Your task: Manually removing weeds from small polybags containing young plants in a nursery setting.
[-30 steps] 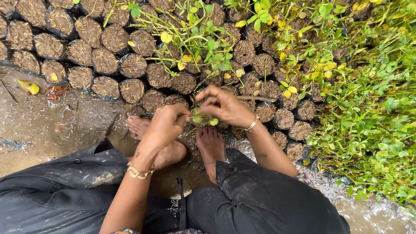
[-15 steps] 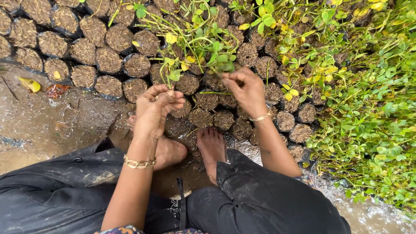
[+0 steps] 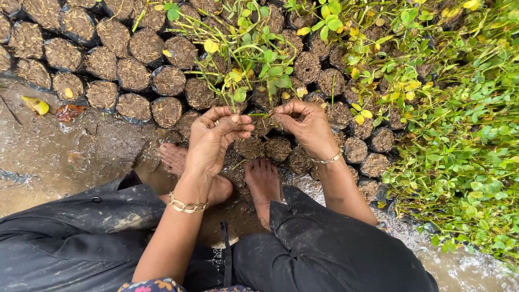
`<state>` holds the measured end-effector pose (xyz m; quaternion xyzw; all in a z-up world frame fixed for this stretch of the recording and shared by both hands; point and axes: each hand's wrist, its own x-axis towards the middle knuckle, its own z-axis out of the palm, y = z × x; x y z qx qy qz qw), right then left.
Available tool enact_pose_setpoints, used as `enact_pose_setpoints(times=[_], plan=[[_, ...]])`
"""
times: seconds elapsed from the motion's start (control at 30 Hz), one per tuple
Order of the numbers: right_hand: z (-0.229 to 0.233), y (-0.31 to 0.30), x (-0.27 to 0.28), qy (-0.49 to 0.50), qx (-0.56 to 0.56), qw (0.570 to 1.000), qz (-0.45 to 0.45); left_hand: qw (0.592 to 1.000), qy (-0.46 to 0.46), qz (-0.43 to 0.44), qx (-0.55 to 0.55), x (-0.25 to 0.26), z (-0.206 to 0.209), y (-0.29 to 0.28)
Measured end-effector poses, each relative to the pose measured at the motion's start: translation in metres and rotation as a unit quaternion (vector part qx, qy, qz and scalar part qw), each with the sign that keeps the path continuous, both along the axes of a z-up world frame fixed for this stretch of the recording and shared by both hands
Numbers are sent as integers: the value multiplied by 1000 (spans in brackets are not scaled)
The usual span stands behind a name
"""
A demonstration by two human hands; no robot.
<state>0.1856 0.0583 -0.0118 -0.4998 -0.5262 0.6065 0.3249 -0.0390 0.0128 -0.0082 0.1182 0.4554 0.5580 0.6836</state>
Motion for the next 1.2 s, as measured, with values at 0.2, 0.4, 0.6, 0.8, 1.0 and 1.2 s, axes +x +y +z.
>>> enact_pose_setpoints(times=[0.2, 0.4, 0.6, 0.8, 1.0, 1.2], plan=[[-6, -6, 2, -5, 16, 1000, 2, 1000, 7, 2, 8, 2, 12, 1], [8, -3, 2, -53, 96, 994, 11, 999, 44, 14, 29, -3, 21, 5], [25, -7, -1, -110, 160, 981, 17, 986, 148, 19, 75, 2, 43, 10], [32, -7, -1, -190, 253, 946, 72, 959, 260, -33, 111, 5, 44, 12], [43, 11, -2, -277, 353, 886, 119, 968, 208, -131, 56, 5, 23, 3], [31, 40, -3, -267, 374, 886, 66, 975, 178, -126, 46, 3, 17, 11]])
